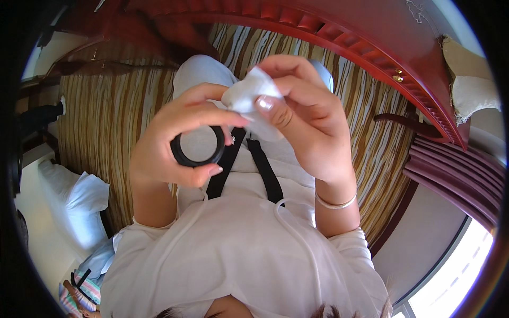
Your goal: The person sits on the floor and wipes a black lamp ring and the lamp base with a white cloth. They rotate the ring to clean all sides, then wipe the lamp's socket and body before placing the ring on the table.
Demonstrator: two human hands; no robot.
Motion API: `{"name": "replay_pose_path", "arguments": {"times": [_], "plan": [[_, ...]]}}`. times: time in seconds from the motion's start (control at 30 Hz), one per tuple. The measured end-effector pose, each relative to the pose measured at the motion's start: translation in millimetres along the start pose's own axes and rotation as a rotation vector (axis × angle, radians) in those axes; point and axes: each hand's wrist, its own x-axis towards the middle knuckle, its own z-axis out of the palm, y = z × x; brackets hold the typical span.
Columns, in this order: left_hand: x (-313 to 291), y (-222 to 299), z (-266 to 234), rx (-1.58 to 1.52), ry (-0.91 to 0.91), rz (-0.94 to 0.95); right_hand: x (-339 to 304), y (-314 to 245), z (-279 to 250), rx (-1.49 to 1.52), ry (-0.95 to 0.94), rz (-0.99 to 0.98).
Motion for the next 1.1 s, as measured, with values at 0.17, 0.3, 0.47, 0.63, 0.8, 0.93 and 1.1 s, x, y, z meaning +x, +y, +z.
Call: {"name": "replay_pose_path", "arguments": {"times": [0.17,0.3,0.47,0.63,0.8,0.93,1.1], "plan": [[4,9,-8,-0.028,0.077,-0.014,0,-1,3,0.187,0.178,0.204],[5,13,-11,-0.111,0.118,-0.101,-5,17,-6,0.176,0.052,0.146],[0,9,-11,-0.334,-0.043,-0.410,-7,27,10,0.175,0.162,-0.207],[-6,-11,6,-0.376,-0.014,-0.375,-17,34,24,0.856,0.190,0.136],[-13,-15,18,-0.830,0.586,-0.289,-17,28,20,0.839,0.283,0.082],[-14,-20,19,-1.361,0.805,-0.357,-23,11,24,0.126,0.348,0.091],[-5,-10,33,-1.456,0.797,-0.381,-25,17,49,-0.643,0.124,-0.332]]}}
